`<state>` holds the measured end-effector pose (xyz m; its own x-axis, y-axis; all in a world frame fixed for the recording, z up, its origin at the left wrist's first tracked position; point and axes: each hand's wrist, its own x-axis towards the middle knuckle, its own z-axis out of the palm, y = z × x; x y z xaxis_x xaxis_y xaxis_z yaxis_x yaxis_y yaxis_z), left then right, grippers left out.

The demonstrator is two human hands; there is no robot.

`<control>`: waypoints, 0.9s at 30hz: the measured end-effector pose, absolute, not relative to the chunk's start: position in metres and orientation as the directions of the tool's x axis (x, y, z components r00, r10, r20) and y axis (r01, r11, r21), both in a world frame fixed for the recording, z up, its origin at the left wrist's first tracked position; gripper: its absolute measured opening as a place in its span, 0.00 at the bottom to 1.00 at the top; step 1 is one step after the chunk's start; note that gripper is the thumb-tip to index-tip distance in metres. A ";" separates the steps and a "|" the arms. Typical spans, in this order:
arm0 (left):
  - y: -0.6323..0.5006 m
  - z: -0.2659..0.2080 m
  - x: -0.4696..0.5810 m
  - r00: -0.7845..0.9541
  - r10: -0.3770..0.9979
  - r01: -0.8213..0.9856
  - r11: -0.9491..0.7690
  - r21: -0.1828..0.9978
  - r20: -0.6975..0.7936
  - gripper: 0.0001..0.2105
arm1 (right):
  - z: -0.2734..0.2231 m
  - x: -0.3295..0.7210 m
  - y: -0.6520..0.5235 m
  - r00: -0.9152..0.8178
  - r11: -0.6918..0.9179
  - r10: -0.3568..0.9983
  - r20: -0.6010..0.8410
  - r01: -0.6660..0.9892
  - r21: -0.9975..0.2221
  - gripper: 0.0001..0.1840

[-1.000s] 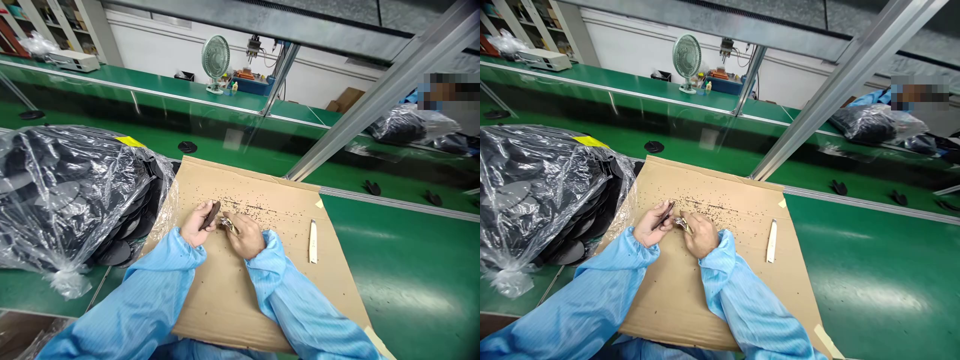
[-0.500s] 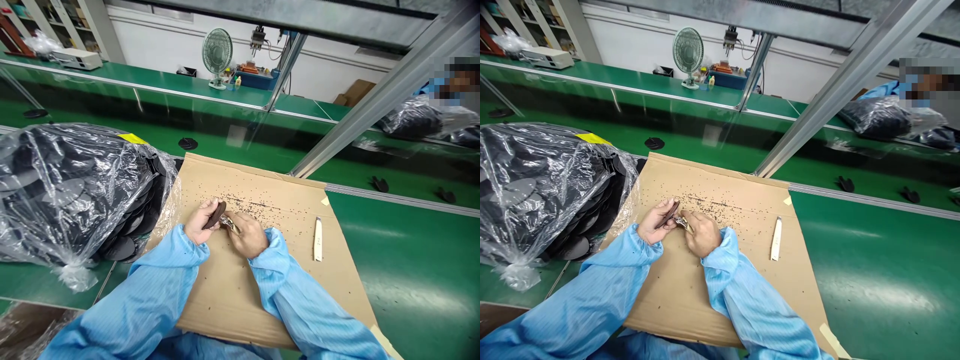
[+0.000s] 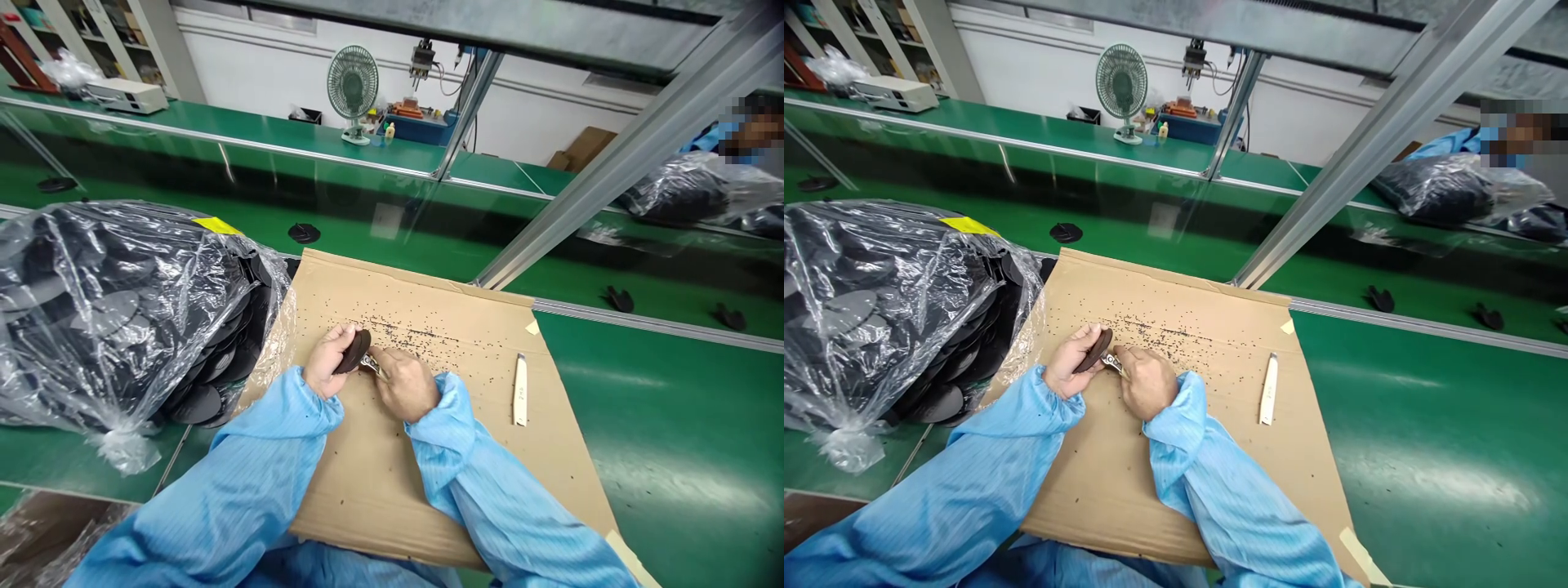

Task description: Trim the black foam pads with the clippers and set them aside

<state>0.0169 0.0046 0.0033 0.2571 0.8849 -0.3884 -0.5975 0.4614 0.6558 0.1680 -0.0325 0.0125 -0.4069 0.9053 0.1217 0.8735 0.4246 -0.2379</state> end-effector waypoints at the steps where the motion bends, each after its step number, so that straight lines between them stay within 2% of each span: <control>1: 0.004 0.004 0.018 0.245 0.887 -0.597 0.457 0.659 -0.392 0.14 | 0.015 0.167 -0.033 -0.393 0.403 0.915 0.091 0.886 -0.230 0.27; 4: 0.003 0.005 0.019 0.226 0.891 -0.598 0.447 0.665 -0.395 0.14 | 0.020 0.165 -0.036 -0.358 0.356 0.933 0.036 0.902 -0.245 0.26; 7: 0.003 0.006 0.019 0.270 0.883 -0.630 0.464 0.623 -0.384 0.12 | 0.017 0.165 -0.036 -0.360 0.361 0.929 0.088 0.826 -0.434 0.24; 10: 0.004 0.007 0.017 0.352 0.855 -0.678 0.514 0.526 -0.381 0.09 | 0.010 0.166 -0.035 -0.337 0.361 0.926 0.173 0.649 -0.669 0.18; 13: 0.005 0.008 0.013 0.401 0.835 -0.717 0.542 0.438 -0.376 0.06 | 0.006 0.167 -0.034 -0.241 0.293 0.952 0.190 0.530 -0.796 0.11; 15: 0.006 0.007 0.013 0.403 0.835 -0.730 0.540 0.419 -0.374 0.05 | 0.005 0.169 -0.033 -0.156 0.213 0.974 0.162 0.410 -0.887 0.09; 17: 0.006 0.007 0.013 0.365 0.852 -0.735 0.511 0.447 -0.374 0.06 | 0.006 0.172 -0.032 -0.099 0.133 0.988 0.115 0.201 -0.971 0.12; 20: 0.007 0.007 0.015 0.322 0.887 -0.730 0.455 0.510 -0.331 0.10 | 0.006 0.177 -0.029 -0.066 0.038 0.997 0.046 -0.118 -0.992 0.21; 22: 0.007 0.008 0.017 0.315 0.901 -0.738 0.430 0.521 -0.297 0.12 | 0.004 0.178 -0.026 -0.024 0.013 1.000 0.019 -0.213 -0.977 0.22; 24: 0.006 0.008 0.017 0.278 0.911 -0.746 0.404 0.530 -0.305 0.13 | 0.000 0.179 -0.025 0.042 0.042 0.999 0.034 -0.192 -0.980 0.18; 27: 0.006 0.007 0.018 0.219 0.916 -0.724 0.384 0.573 -0.337 0.14 | -0.004 0.178 -0.024 0.113 0.113 0.988 0.108 -0.039 -0.993 0.15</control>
